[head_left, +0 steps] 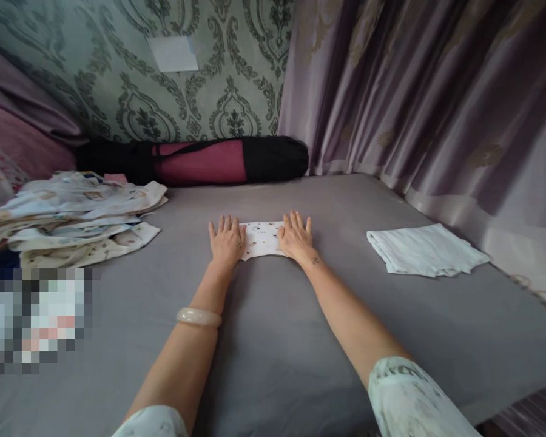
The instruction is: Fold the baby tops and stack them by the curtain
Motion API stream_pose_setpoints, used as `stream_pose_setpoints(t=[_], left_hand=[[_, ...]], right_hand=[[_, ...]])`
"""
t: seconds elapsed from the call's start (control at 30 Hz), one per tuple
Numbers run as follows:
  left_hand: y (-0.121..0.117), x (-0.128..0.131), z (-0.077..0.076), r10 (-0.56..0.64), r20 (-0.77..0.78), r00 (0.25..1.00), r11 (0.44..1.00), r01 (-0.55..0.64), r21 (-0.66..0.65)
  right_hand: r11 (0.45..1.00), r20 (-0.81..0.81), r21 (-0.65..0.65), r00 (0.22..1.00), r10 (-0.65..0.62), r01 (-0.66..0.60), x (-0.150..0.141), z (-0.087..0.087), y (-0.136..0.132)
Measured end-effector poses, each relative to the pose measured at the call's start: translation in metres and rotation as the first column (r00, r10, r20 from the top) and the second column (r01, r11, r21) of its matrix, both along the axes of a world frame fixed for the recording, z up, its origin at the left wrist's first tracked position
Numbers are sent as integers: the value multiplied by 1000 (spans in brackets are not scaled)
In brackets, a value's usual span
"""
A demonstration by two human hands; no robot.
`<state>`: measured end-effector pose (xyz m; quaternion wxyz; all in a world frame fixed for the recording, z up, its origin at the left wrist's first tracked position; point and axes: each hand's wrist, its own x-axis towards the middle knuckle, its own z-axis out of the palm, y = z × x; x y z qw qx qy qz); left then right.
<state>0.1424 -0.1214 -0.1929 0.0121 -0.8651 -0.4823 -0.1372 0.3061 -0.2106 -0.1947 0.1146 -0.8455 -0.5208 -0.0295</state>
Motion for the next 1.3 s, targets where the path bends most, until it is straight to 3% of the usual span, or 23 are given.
stream_pose_setpoints(t=[0.17, 0.43, 0.57, 0.7, 0.93, 1.17, 1.3], left_hand=[[7, -2, -10, 26, -69, 997, 986, -37, -160], [6, -3, -9, 35, -41, 999, 972, -44, -231], [13, -3, -5, 27, -43, 999, 950, -39, -310], [25, -11, 7, 64, -22, 998, 915, -67, -397], [30, -32, 23, 330, -22, 944, 884, -317, -344], [38, -29, 22, 355, 30, 934, 834, -302, -463], [37, -26, 24, 379, 72, 922, 806, -292, -515]], right_hand=[[997, -47, -81, 999, -11, 7, 6, -7, 2], [999, -107, -43, 994, -7, 2, 5, -6, 0], [1000, -280, -10, 960, 0, -3, 16, 3, 2], [996, -448, -4, 890, -86, 94, 42, 18, 0], [970, -450, -115, 860, -242, 212, 73, 21, -20], [949, -422, -223, 855, -301, 224, 64, 20, -18], [951, -426, -222, 856, -292, 214, 57, 23, -18]])
